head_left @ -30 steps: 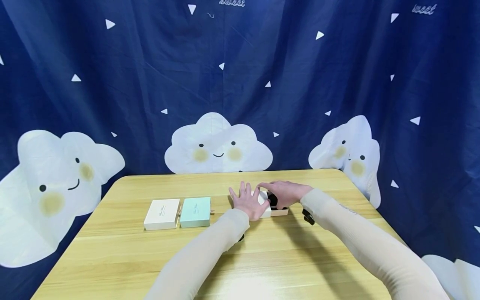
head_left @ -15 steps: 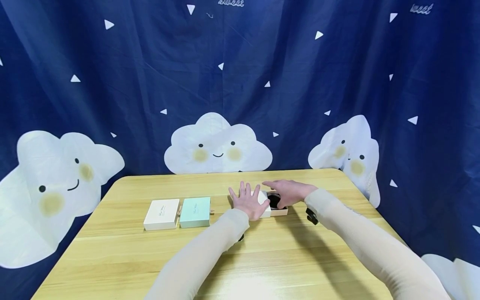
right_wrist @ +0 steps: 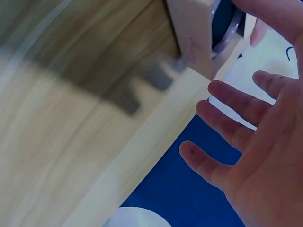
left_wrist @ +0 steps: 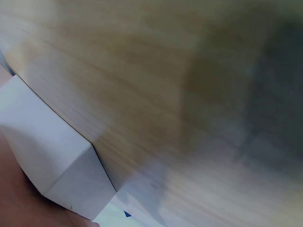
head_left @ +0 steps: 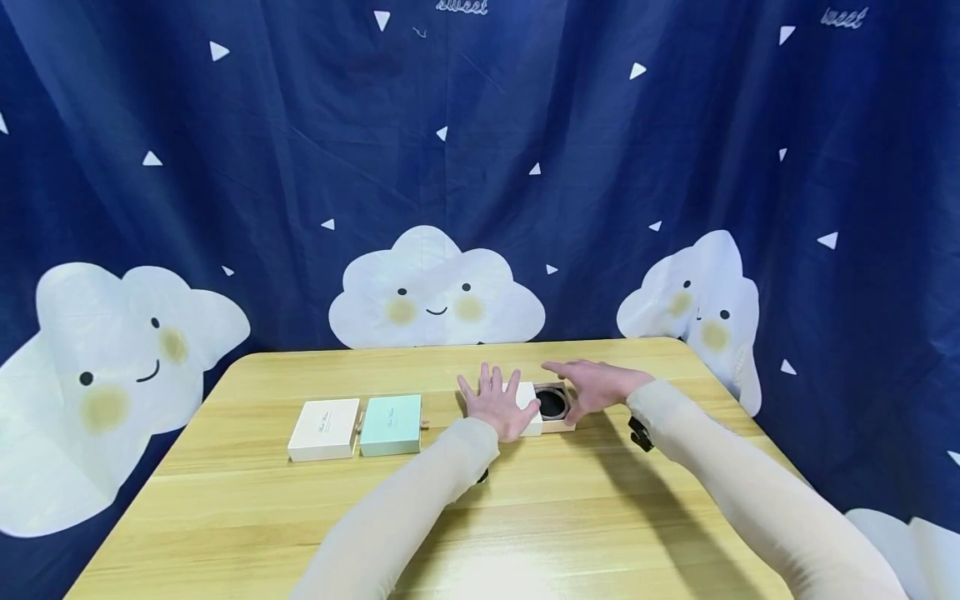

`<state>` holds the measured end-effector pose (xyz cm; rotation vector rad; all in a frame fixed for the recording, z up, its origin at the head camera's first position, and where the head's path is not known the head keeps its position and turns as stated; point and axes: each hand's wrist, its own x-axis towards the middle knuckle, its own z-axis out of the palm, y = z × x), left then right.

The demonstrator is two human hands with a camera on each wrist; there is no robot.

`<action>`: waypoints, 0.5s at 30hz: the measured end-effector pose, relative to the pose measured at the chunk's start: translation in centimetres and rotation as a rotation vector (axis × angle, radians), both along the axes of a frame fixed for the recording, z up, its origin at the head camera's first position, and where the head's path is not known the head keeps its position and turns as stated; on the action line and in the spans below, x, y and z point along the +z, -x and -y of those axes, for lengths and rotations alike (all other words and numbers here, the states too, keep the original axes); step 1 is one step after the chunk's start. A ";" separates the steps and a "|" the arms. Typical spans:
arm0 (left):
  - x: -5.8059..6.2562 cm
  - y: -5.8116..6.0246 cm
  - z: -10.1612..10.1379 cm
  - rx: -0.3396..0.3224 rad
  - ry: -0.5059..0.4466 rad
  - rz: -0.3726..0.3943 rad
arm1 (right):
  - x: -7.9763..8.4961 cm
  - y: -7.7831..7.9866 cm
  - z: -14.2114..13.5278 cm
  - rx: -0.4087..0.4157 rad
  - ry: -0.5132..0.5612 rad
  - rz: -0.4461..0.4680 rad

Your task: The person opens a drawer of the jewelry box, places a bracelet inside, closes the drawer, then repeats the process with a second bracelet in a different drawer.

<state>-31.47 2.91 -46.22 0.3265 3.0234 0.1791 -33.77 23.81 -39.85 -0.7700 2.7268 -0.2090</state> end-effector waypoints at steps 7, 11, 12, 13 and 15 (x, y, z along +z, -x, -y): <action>-0.1 0.0 0.0 -0.003 -0.004 0.006 | -0.5 -0.1 -0.6 -0.007 0.019 0.006; -0.3 0.3 0.0 -0.004 0.002 0.009 | -0.8 -0.1 -0.8 0.004 0.023 -0.003; -0.4 0.3 -0.1 -0.004 0.003 0.008 | -0.9 -0.1 -0.8 0.007 0.022 -0.007; -0.4 0.4 -0.1 -0.004 0.002 0.007 | -0.9 -0.1 -0.8 0.011 0.023 -0.010; -0.4 0.4 -0.1 -0.004 0.002 0.010 | -0.9 -0.1 -0.8 0.011 0.030 -0.010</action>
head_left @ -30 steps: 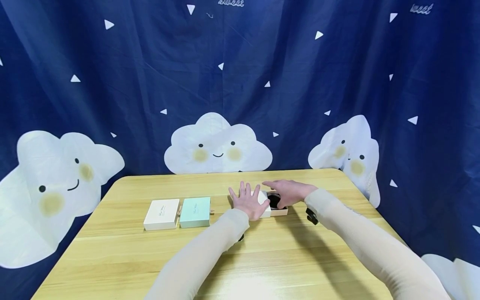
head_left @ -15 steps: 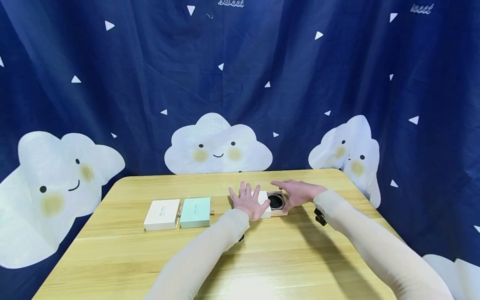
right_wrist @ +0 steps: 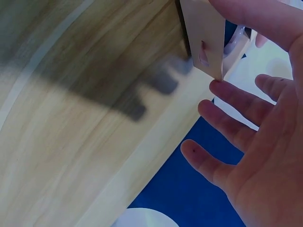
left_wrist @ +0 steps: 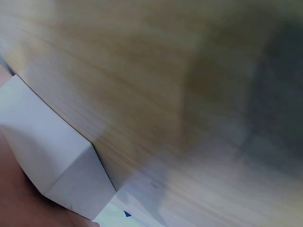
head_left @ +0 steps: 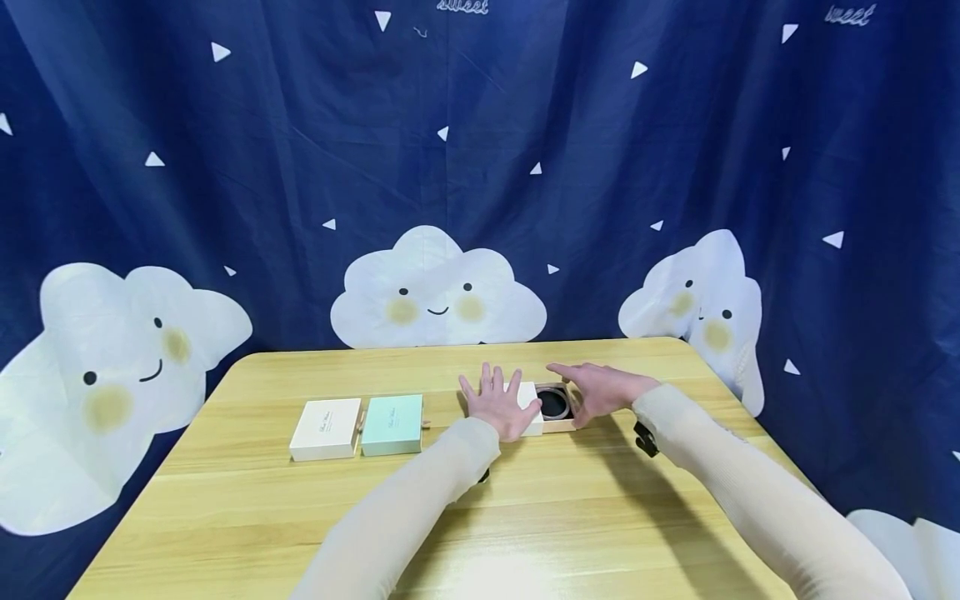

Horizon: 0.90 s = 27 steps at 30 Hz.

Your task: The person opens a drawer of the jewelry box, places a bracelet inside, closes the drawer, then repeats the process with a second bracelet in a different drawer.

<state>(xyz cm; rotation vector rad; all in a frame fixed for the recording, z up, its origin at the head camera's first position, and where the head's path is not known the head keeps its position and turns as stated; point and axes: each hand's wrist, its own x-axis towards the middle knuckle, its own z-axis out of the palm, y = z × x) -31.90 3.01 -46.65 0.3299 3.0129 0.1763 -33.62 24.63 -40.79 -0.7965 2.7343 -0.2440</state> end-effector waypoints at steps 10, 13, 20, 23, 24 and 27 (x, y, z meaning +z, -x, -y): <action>-0.1 0.2 0.0 -0.005 -0.003 0.018 | -0.2 0.0 0.1 0.006 0.023 -0.011; -0.1 0.3 0.0 -0.006 0.001 0.026 | -0.3 0.2 0.1 0.008 0.024 -0.017; 0.1 0.2 0.1 -0.010 -0.011 0.015 | -0.5 0.2 0.2 0.003 0.045 -0.012; 0.1 0.1 0.1 -0.011 -0.009 0.014 | -0.5 0.2 0.2 0.006 0.043 -0.013; 0.2 0.1 0.1 -0.011 -0.010 0.013 | -0.5 0.2 0.3 0.006 0.041 -0.015; 0.2 0.1 0.1 -0.011 -0.009 0.008 | -0.4 0.1 0.4 0.003 0.048 -0.014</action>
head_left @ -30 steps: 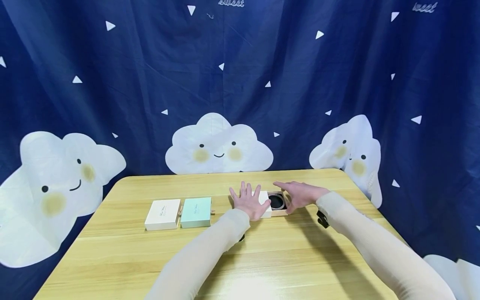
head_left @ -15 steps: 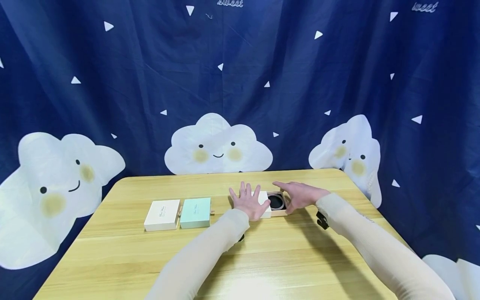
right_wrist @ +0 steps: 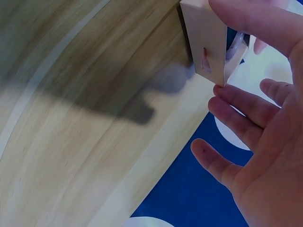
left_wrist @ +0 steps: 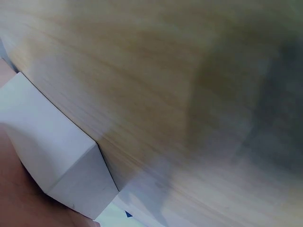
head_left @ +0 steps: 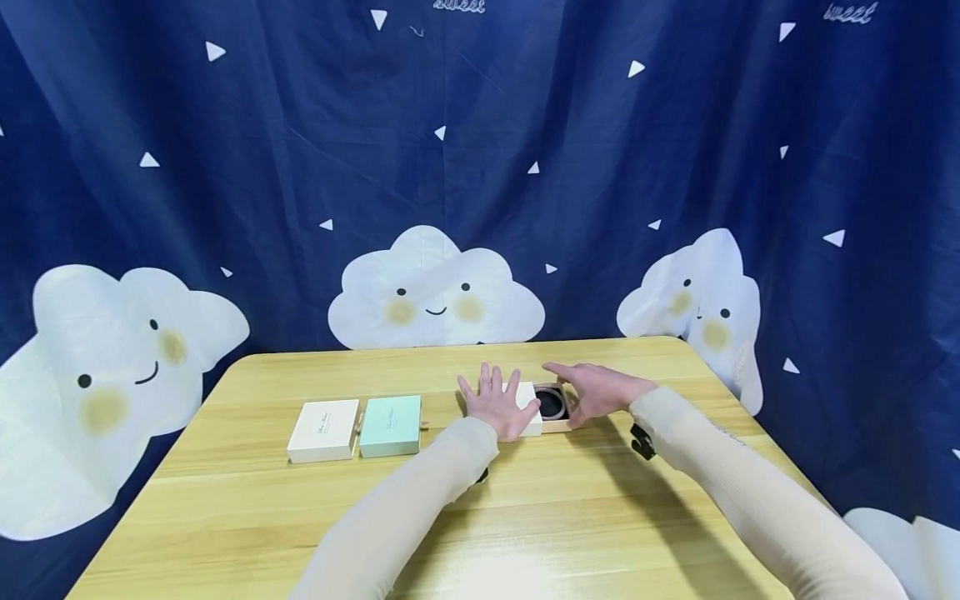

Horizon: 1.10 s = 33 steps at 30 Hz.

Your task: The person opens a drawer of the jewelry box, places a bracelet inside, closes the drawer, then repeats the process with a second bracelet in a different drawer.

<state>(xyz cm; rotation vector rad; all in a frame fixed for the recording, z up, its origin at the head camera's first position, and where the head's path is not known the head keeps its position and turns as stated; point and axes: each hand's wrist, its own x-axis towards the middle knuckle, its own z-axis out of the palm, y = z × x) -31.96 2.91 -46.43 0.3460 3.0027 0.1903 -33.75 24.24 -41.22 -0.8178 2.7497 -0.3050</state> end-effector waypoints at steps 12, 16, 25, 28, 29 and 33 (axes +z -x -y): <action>0.1 0.0 -0.1 0.001 0.002 0.008 | -0.2 -0.1 0.3 0.016 0.036 -0.003; 0.2 0.0 -0.1 0.003 0.008 0.012 | -0.3 -0.1 0.5 0.024 0.058 0.011; 0.1 0.1 0.0 0.005 0.024 0.008 | -0.4 -0.1 1.0 0.026 0.068 0.007; 0.1 0.2 0.0 0.006 0.025 0.005 | -0.5 -0.1 1.1 0.016 0.071 0.012; 0.1 0.2 0.0 0.006 0.024 0.005 | -0.5 -0.1 1.2 0.014 0.073 0.016; 0.2 0.1 -0.1 0.002 0.011 0.010 | -0.4 -0.2 1.4 0.000 0.074 0.030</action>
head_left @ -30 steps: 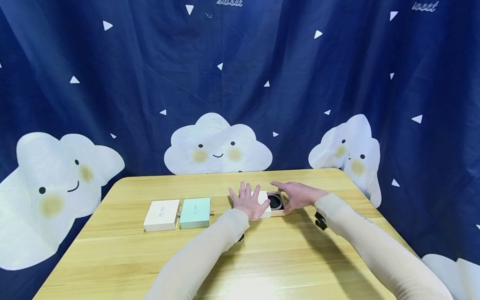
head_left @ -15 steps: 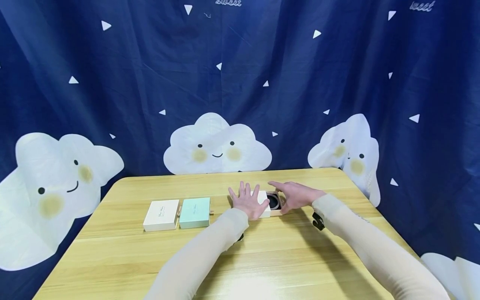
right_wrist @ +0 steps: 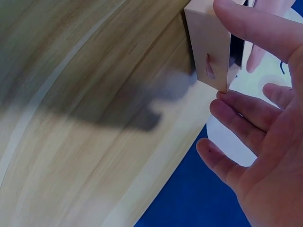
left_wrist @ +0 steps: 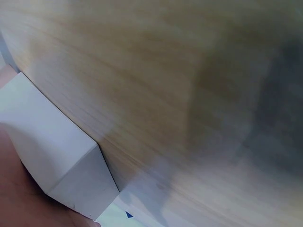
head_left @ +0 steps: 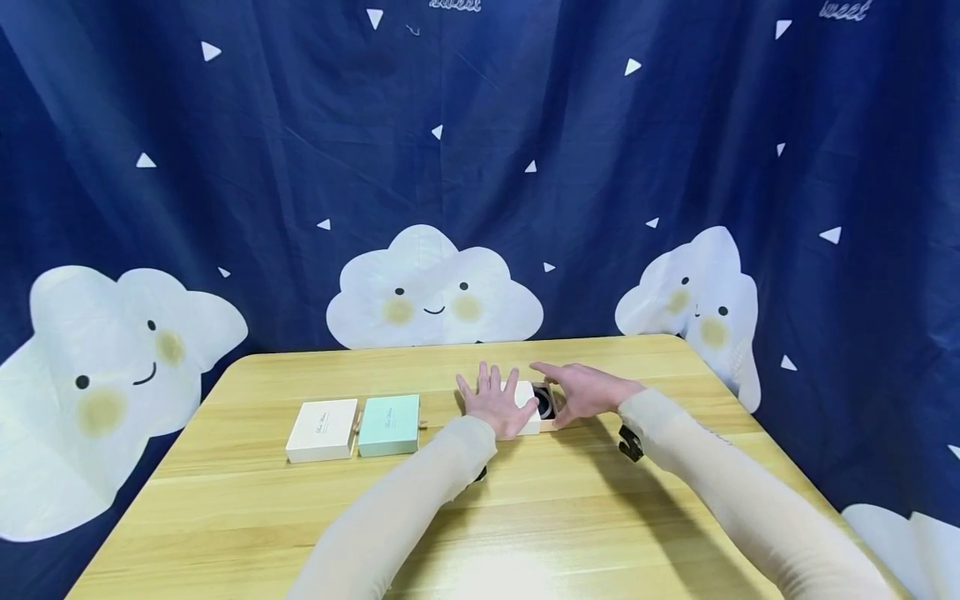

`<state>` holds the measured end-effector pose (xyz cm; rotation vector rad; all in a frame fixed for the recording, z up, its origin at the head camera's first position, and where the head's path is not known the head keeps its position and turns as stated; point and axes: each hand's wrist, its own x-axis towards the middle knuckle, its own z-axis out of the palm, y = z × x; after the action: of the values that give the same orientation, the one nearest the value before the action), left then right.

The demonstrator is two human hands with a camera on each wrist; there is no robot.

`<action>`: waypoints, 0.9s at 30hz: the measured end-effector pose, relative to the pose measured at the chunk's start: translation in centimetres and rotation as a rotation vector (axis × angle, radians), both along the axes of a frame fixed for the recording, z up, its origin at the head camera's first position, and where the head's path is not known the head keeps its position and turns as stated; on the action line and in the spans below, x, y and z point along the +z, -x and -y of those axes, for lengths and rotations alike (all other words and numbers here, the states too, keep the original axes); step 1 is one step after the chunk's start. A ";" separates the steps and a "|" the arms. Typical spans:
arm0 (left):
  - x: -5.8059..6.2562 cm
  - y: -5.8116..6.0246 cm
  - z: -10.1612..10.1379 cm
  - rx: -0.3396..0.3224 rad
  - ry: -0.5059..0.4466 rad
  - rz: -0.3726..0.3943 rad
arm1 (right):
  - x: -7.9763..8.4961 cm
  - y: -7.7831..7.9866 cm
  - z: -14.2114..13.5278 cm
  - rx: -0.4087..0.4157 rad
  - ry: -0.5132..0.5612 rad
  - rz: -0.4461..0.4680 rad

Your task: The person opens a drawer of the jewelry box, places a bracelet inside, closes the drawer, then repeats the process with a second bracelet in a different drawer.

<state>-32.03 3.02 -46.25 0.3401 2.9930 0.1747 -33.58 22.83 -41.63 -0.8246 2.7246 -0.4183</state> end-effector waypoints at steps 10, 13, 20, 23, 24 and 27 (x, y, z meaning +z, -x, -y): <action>-0.1 0.0 0.1 0.007 0.016 0.005 | -0.2 -0.2 0.5 0.003 0.044 -0.008; -0.1 -0.1 0.0 -0.002 0.008 0.007 | -0.1 -0.5 0.2 0.002 0.080 0.023; -0.1 -0.1 -0.1 0.000 0.009 -0.011 | -0.7 -0.4 -0.9 0.026 0.116 0.021; 0.0 -0.1 -0.1 0.000 0.010 -0.013 | -1.0 -0.2 -1.0 0.034 0.115 -0.003; 0.0 -0.1 -0.1 0.000 0.010 -0.010 | -1.1 -0.1 -1.0 0.033 0.110 -0.013; 0.0 -0.1 0.0 0.000 0.006 -0.008 | -1.3 0.0 -0.9 0.039 0.117 -0.017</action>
<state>-31.92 3.03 -46.22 0.3415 3.0007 0.1653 -33.56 23.75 -42.95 -0.9135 2.7162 -0.5692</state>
